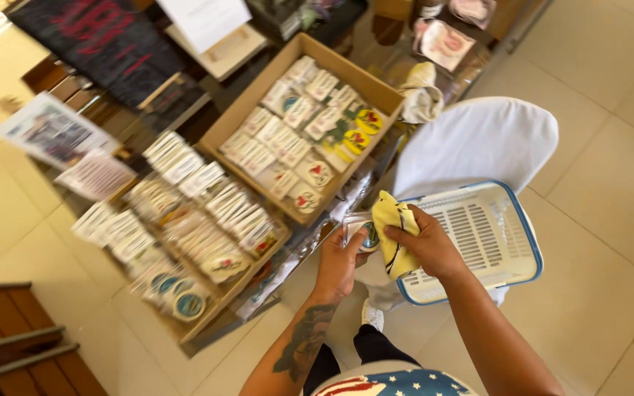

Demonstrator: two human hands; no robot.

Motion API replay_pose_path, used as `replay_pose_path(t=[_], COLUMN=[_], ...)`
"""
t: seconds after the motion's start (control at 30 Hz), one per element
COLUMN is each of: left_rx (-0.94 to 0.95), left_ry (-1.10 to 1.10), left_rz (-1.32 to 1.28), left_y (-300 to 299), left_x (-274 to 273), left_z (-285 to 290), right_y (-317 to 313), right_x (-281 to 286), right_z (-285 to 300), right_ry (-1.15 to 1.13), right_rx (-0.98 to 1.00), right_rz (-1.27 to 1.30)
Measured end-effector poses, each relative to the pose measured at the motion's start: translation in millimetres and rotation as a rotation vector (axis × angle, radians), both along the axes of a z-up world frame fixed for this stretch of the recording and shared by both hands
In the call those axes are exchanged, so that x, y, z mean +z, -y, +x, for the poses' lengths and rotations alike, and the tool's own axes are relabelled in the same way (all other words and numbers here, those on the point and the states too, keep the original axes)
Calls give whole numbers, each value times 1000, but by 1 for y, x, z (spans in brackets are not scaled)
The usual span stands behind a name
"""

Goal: Wiping souvenir items with a cleaning cloth and organizing them into display boxes.

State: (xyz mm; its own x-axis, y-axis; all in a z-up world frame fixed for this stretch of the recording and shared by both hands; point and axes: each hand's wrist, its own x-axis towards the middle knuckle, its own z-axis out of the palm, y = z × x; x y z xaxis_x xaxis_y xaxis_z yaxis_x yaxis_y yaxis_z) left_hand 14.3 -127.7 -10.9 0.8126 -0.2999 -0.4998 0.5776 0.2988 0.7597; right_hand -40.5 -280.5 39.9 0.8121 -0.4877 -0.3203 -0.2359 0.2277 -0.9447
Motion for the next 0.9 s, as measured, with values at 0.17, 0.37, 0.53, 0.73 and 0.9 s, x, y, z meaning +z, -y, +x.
replay_pose_path(t=[0.17, 0.37, 0.53, 0.73, 0.9], left_rx=[173, 270, 446, 482, 496], left_ry=[-20, -68, -68, 46, 77], left_rz=[-72, -270, -336, -416, -391], left_y=[-73, -143, -189, -221, -235], left_x=[48, 46, 90, 76, 96], left_z=[-9, -10, -16, -10, -12], right_y=[-67, -150, -183, -228, -248], right_x=[61, 101, 112, 119, 123], right_z=[6, 16, 27, 34, 36], right_ry=[90, 401, 362, 479, 491], right_rx=[232, 555, 581, 719, 752], right_rz=[-486, -815, -895, -902, -943])
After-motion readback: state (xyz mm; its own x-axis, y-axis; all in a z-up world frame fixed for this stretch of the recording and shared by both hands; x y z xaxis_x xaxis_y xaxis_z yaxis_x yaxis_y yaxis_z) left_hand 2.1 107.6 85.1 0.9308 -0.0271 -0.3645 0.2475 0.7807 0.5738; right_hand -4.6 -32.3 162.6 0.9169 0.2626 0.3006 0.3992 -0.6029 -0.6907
